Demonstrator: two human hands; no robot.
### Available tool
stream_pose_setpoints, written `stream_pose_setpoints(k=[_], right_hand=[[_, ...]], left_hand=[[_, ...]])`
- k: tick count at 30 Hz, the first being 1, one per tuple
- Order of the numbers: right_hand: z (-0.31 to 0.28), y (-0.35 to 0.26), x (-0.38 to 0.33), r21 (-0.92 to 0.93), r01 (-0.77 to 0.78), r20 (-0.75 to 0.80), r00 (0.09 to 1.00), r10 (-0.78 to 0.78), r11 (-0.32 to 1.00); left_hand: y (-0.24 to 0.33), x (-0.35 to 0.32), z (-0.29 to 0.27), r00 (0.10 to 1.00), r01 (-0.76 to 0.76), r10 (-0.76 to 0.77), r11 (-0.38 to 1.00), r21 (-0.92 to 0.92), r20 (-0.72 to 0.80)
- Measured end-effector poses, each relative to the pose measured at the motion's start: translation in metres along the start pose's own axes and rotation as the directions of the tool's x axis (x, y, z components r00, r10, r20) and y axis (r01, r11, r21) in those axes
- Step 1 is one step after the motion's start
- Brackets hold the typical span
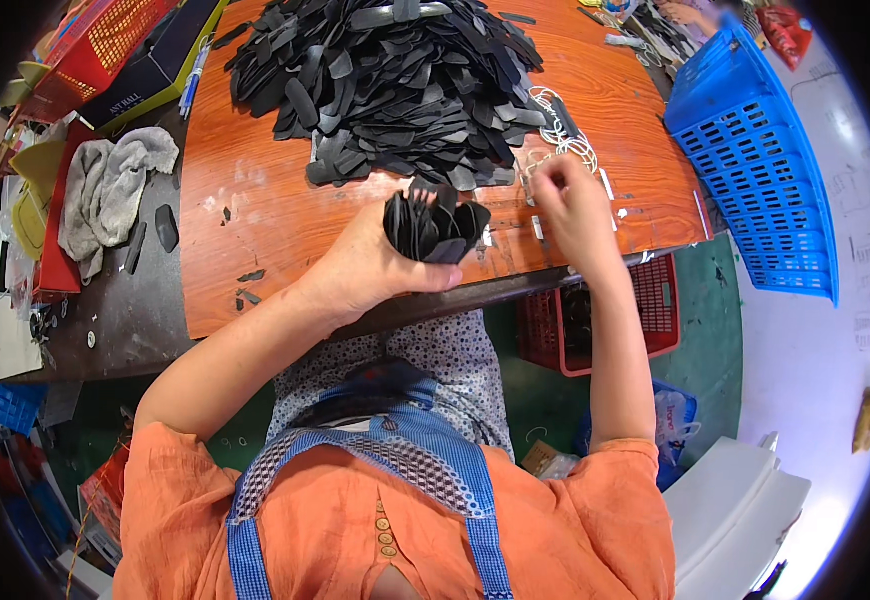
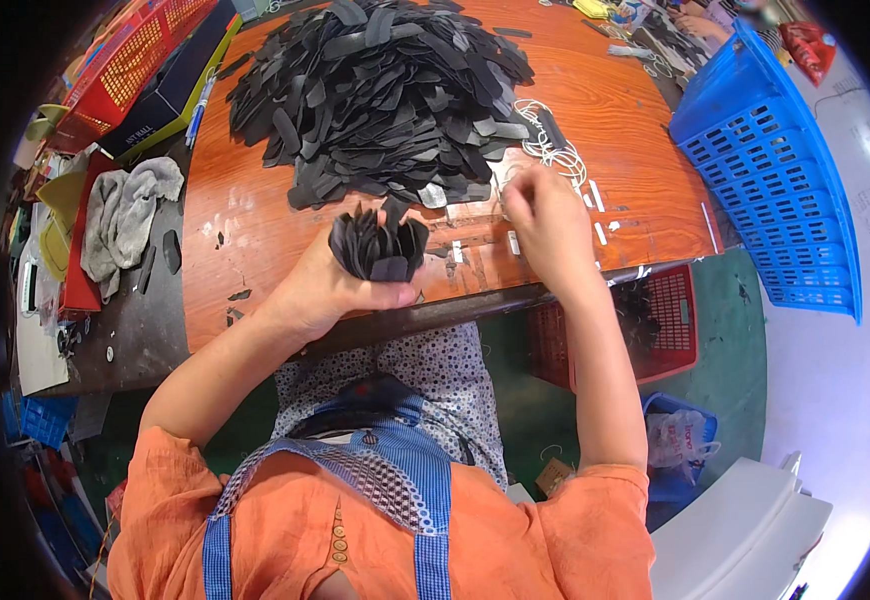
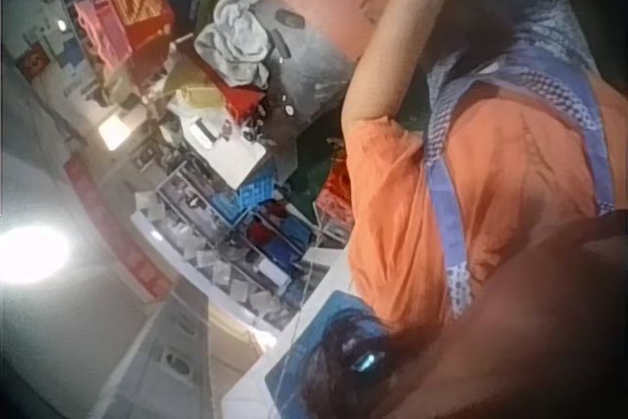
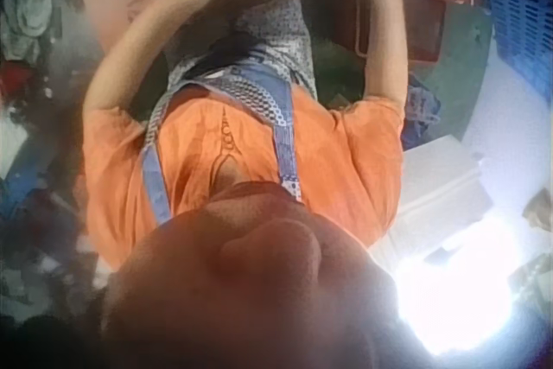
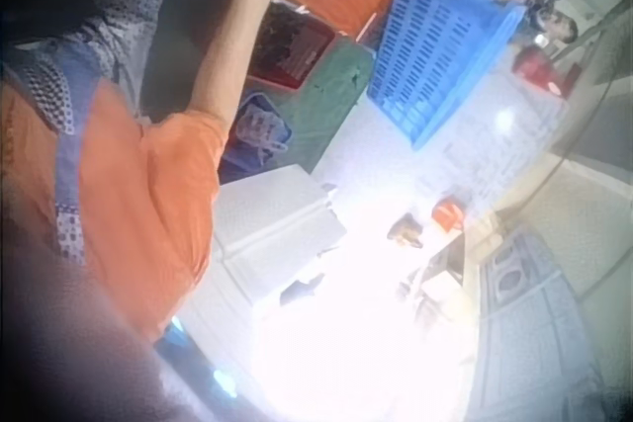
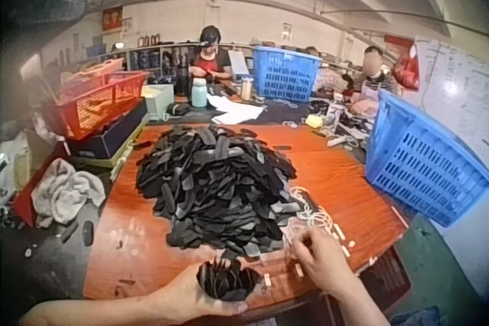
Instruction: The person gathers black patches from a pile, stacks them together by hand into bundles, secures each bundle with a rubber band, and places the completed bundles into a crate.
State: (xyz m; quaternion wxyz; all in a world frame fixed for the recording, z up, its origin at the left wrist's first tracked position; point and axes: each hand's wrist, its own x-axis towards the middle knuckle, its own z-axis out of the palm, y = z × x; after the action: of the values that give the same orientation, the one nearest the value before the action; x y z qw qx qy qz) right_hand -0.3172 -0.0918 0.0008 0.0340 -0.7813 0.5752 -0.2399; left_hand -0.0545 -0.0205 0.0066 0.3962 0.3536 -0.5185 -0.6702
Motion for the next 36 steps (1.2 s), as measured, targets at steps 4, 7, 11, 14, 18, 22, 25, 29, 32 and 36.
stream_pose_setpoints(k=[4,7,11,14,18,22,25,29,32,36], right_hand=[[-0.017,0.0,0.008,0.73,-0.121,0.053,0.991,0.121,0.673],[-0.011,0.001,0.017,0.851,-0.27,0.189,0.958,0.218,0.45],[-0.016,-0.012,0.021,0.968,-0.251,0.241,0.927,0.288,-0.001],[-0.024,0.006,0.027,0.958,-0.245,0.258,0.963,0.078,-0.146],[-0.018,0.005,0.032,0.874,-0.196,0.066,0.955,0.29,0.444],[-0.025,-0.012,0.03,0.957,-0.185,0.146,0.973,0.179,0.225],[-0.014,-0.003,0.029,0.96,-0.184,0.138,0.966,0.217,0.211],[-0.02,-0.009,0.026,0.97,-0.239,0.243,0.946,0.216,-0.046],[0.005,0.031,0.019,0.93,-0.271,0.227,0.955,0.191,0.247],[-0.017,0.022,0.016,0.901,-0.303,0.365,0.916,0.165,-0.311]], left_hand=[[0.003,0.009,-0.012,0.997,-0.064,0.066,0.998,0.028,-0.051],[0.006,0.013,-0.013,0.996,-0.006,0.002,0.999,-0.046,-0.094],[0.001,0.027,-0.012,0.989,-0.131,0.121,0.982,-0.135,-0.083],[0.009,0.04,0.0,0.98,-0.195,0.182,0.965,-0.174,-0.085],[0.015,0.066,0.006,0.992,-0.126,0.122,0.973,-0.195,-0.033],[0.021,0.102,0.014,0.973,-0.193,0.215,0.958,-0.213,0.085],[0.02,0.111,0.021,0.974,-0.016,0.092,0.94,-0.342,0.207],[0.013,0.108,0.022,0.942,0.04,0.108,0.905,-0.424,0.319],[0.034,0.112,0.026,0.953,-0.063,0.151,0.948,-0.313,0.264],[0.051,0.119,0.016,0.957,-0.283,0.219,0.854,0.436,0.192]])
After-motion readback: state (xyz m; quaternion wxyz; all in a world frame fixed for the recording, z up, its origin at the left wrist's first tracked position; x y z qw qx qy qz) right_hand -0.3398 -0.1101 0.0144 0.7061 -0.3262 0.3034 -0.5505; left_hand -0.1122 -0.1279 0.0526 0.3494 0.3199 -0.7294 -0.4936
